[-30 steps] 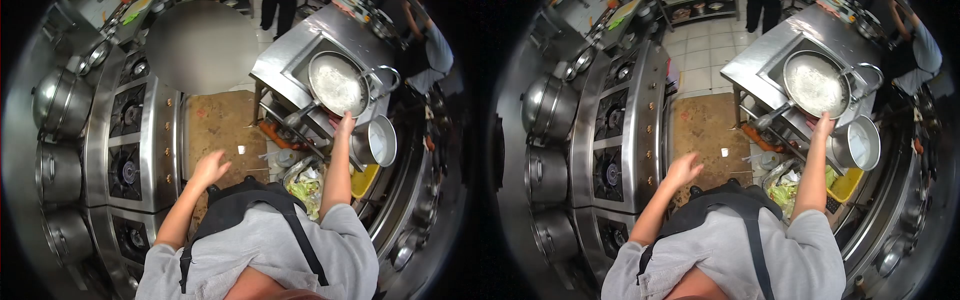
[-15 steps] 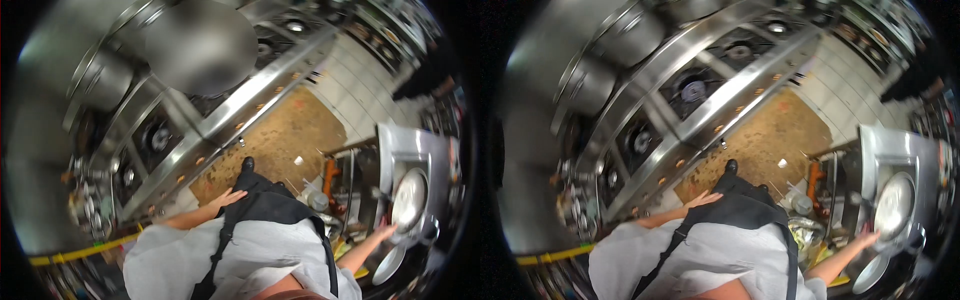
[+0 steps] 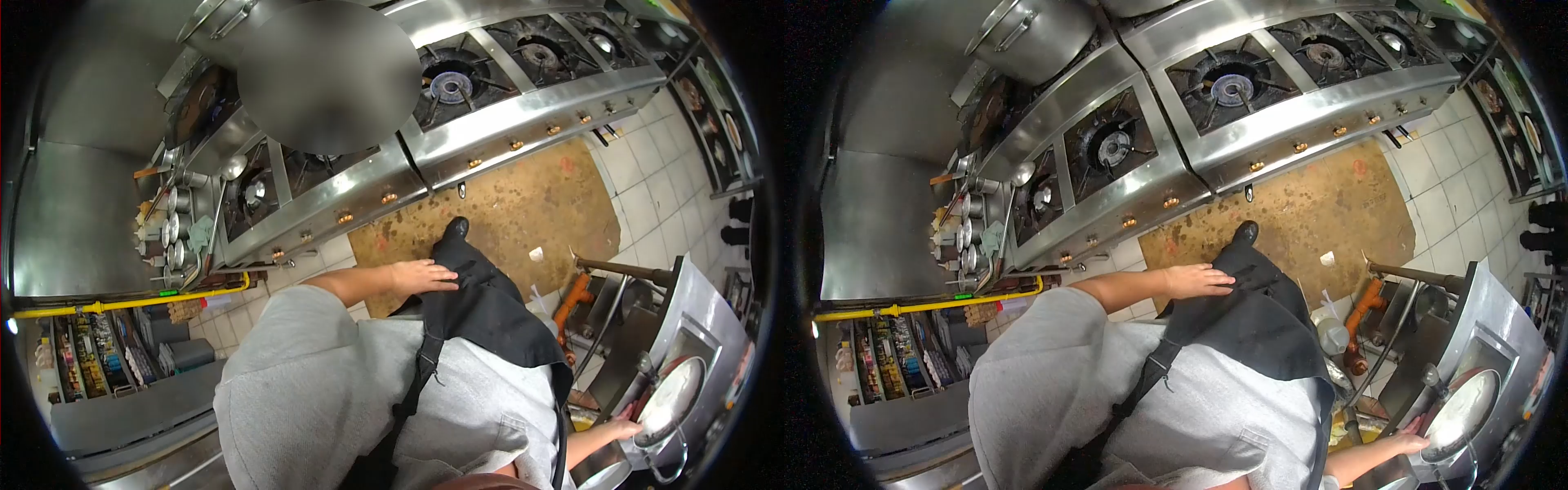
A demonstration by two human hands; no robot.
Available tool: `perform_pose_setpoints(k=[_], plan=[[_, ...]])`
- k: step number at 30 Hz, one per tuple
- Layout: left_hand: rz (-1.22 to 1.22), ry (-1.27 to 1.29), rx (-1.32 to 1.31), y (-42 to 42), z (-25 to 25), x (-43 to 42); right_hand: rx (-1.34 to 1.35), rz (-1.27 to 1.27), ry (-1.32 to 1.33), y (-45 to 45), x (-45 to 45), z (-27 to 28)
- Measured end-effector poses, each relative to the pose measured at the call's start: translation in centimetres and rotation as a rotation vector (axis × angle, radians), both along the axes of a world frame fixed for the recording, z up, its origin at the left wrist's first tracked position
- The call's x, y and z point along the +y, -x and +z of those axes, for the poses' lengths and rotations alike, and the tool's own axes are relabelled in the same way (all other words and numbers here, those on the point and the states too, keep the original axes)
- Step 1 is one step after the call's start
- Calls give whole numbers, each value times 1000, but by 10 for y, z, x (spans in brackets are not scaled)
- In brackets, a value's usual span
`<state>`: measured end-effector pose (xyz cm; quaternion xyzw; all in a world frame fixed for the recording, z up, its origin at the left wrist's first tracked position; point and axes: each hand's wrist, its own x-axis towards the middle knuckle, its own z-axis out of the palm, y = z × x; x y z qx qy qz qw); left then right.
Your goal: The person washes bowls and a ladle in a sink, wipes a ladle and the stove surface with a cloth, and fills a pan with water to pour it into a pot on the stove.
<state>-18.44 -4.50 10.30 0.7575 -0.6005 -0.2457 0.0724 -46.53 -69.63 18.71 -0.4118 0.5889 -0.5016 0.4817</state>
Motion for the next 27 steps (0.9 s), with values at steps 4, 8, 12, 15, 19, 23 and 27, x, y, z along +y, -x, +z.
perform_pose_setpoints(k=[4,8,12,15,19,23,27], plan=[[12,-28,17,-2,6,-1,-9,-30,-25,-4,2,5],[5,-81,70,-5,21,-5,-78,-27,44,6,-14,-9],[0,-71,62,-7,14,-7,-56,-52,28,-1,-2,0],[1,-47,85,-7,12,-8,-53,-50,14,-4,1,1],[-21,-43,72,-10,6,-13,-49,-49,5,2,-8,-4],[-48,-30,53,-12,0,-15,-36,-35,-15,2,-4,-1],[-71,-52,49,-15,6,-18,-56,12,-31,8,-10,-5]])
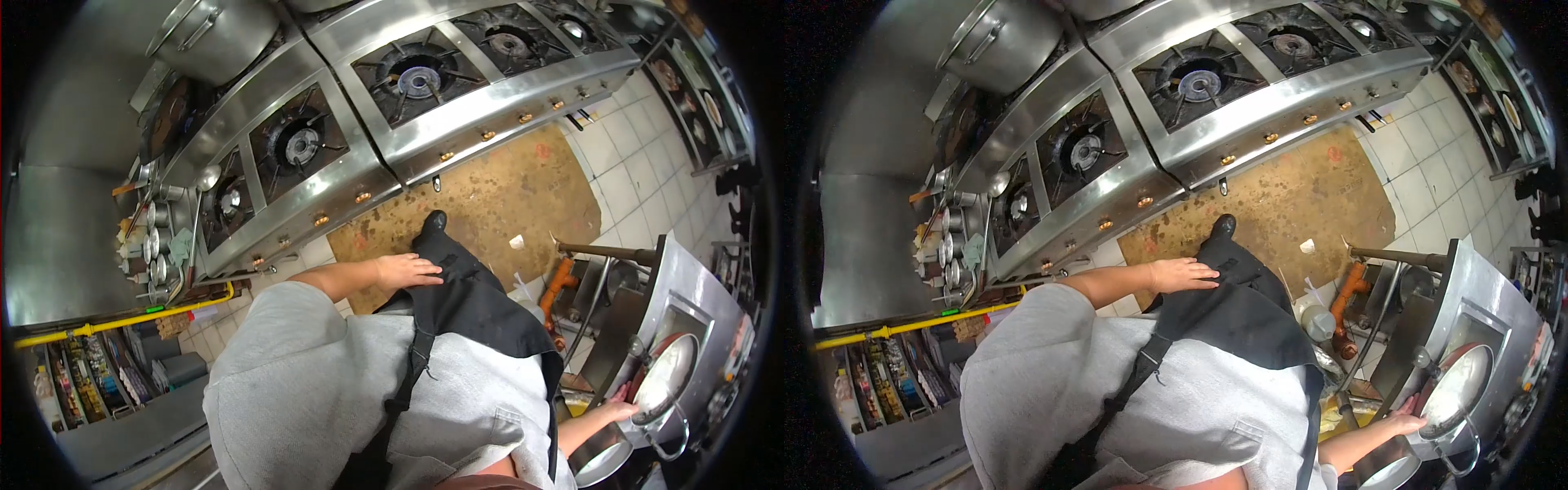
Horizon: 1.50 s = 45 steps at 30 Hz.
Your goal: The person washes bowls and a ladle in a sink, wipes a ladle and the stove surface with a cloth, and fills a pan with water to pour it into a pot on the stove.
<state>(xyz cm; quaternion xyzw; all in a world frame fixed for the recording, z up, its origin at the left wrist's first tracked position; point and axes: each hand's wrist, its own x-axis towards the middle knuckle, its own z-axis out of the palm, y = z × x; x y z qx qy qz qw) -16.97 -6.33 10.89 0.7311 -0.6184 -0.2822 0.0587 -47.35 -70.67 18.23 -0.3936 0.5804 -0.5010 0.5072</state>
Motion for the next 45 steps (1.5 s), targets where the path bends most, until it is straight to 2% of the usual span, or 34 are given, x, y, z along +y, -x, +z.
perform_pose_setpoints(k=[4,7,9,10,12,18,20,21,22,24,25,26,28,29,33,37,39,43,45], plan=[[-1,55,-9,0,-12,1,-6,-47,6,-12,17,12],[-61,49,-63,-2,-21,-1,-93,-82,-47,10,-16,-14],[51,153,38,1,-57,4,-159,-57,-81,17,-21,-18],[40,141,5,1,-58,5,-121,-134,-95,5,-8,-5],[24,122,22,-3,-58,4,-148,-96,-145,8,-9,-5],[-137,116,-269,-5,-54,4,-147,-137,-91,-5,8,9],[-75,206,-316,-5,-52,4,-164,-124,-93,1,1,2],[-38,195,-205,-5,-49,4,-169,-93,-102,3,0,-1],[-52,199,-212,-5,-46,5,-177,-107,-99,4,-1,-3],[-54,274,-389,-4,-37,2,-162,-136,-100,4,-3,-4],[-35,107,-313,-3,-34,-1,-169,-127,-86,4,-2,-5],[-42,111,-318,-3,-35,0,-175,-134,-83,4,-1,-3],[40,312,-230,-3,-38,2,-166,-130,-83,2,2,1],[102,274,-34,-3,-33,0,-171,-135,-79,0,5,3],[118,194,6,-3,-11,-4,-161,-149,-69,-3,7,7],[118,235,49,-1,-1,-6,-164,-142,-62,-2,7,6],[141,-21,69,0,14,-13,-162,-152,-62,-4,9,9],[132,-4,56,-1,5,-8,-172,-119,-69,-2,8,8],[123,97,97,-1,4,-7,-170,-124,-70,-2,8,7]])
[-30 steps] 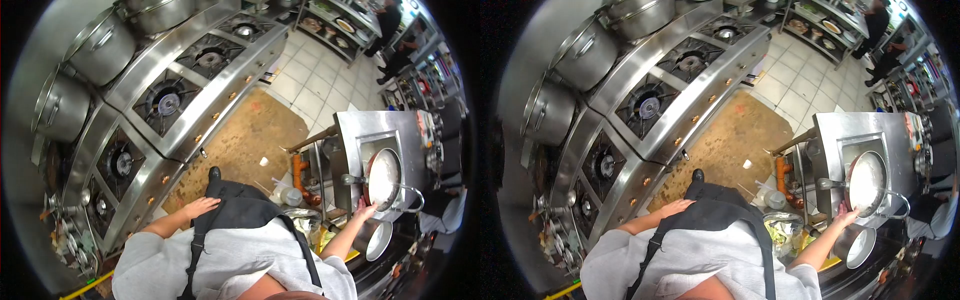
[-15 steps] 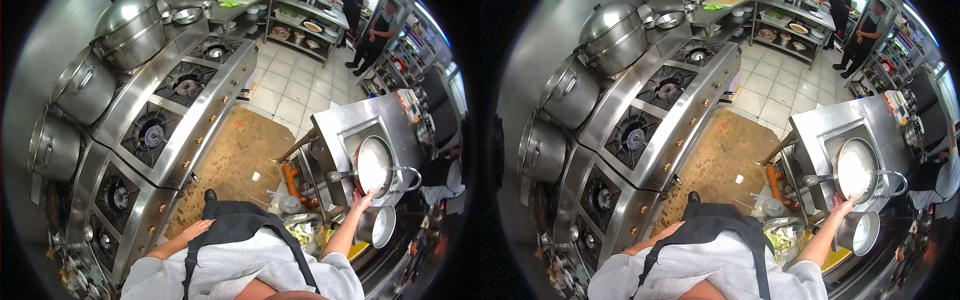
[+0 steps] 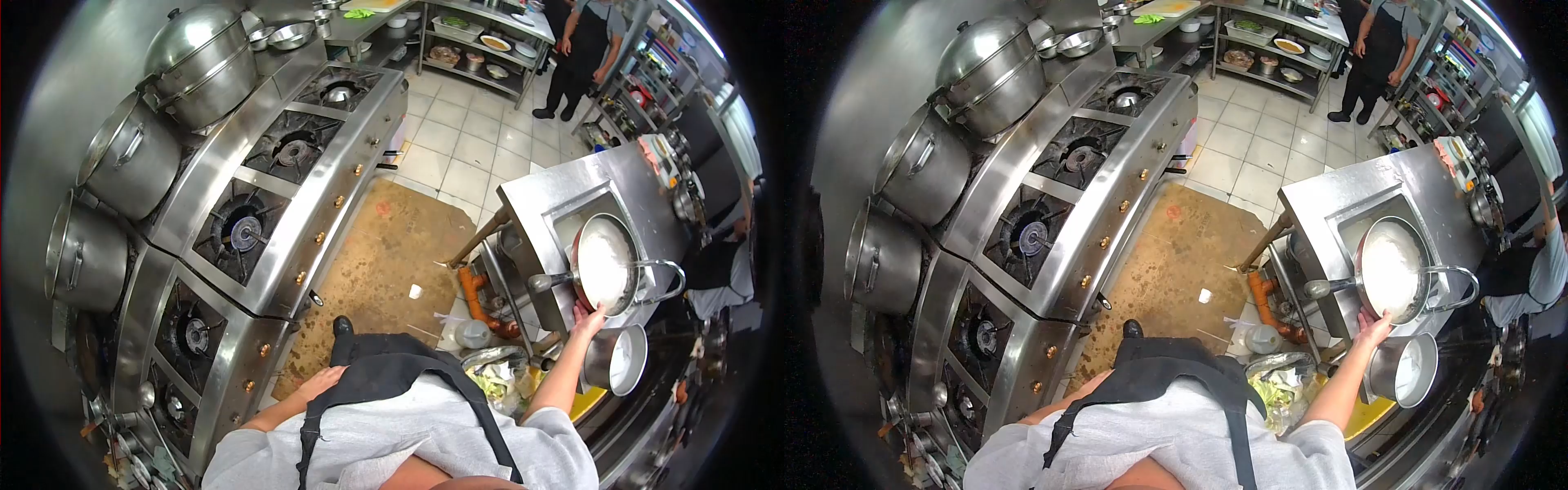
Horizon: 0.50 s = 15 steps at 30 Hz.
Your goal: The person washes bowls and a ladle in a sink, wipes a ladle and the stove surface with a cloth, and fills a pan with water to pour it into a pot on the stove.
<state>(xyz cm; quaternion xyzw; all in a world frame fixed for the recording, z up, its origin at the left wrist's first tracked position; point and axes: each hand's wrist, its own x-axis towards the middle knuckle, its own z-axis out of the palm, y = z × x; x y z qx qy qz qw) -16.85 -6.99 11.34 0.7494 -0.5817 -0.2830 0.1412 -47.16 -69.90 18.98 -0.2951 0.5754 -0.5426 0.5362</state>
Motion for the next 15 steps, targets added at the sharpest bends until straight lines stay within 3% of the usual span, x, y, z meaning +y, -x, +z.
perform_pose_setpoints(k=[6,9,15], plan=[[30,-130,62,0,17,-5,1,2,3,1,-2,-3],[-29,-75,21,0,20,-4,2,-4,2,0,-1,-2],[-45,-149,-1,-1,-8,4,2,-24,0,-3,2,3]])
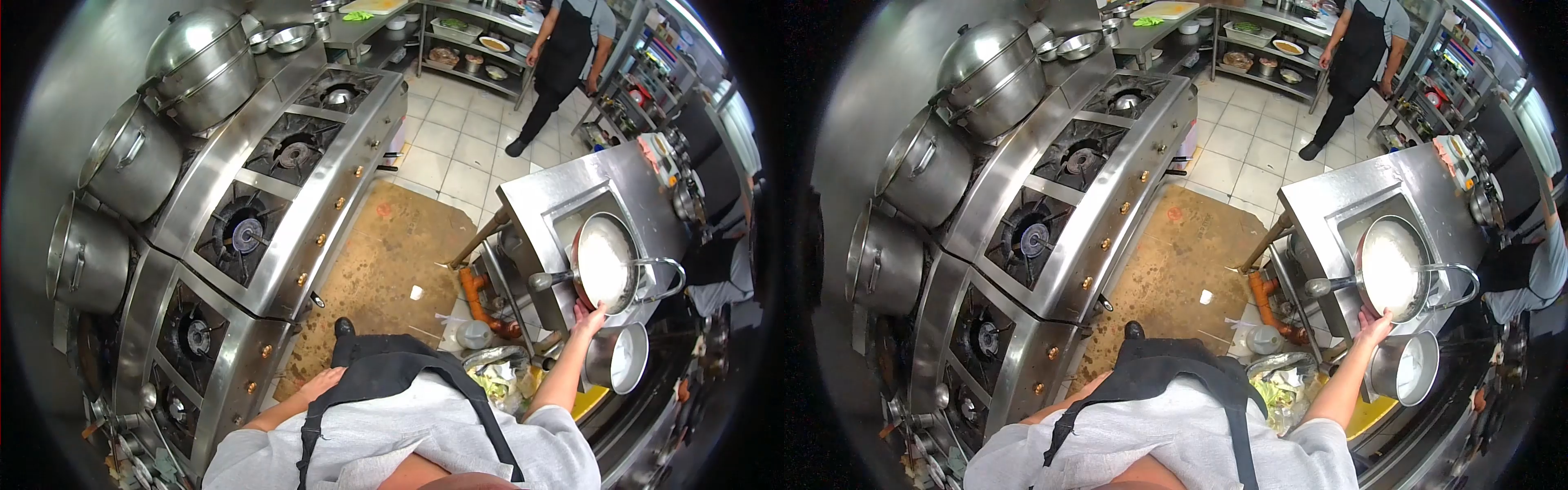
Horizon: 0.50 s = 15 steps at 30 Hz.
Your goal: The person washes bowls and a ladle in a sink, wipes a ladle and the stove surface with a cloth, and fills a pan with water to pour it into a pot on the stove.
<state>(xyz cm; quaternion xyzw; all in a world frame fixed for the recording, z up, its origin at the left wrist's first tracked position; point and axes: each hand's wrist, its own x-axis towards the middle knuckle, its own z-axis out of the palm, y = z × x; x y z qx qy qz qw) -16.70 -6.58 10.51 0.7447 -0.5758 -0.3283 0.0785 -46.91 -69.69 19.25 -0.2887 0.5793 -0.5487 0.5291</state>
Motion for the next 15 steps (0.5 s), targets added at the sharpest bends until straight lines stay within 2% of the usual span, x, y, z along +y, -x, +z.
perform_pose_setpoints(k=[7,9,10,12,15], plan=[[92,-31,91,-1,19,-6,-16,-5,20,0,1,-1],[79,-115,127,-3,31,-12,-15,-8,12,1,-1,-1],[82,-115,125,-3,9,-3,-11,-13,3,1,-2,-2],[78,694,126,-1,-49,18,-12,-13,8,2,-2,-4],[61,599,76,-3,-56,22,-14,-11,17,3,-3,-6]])
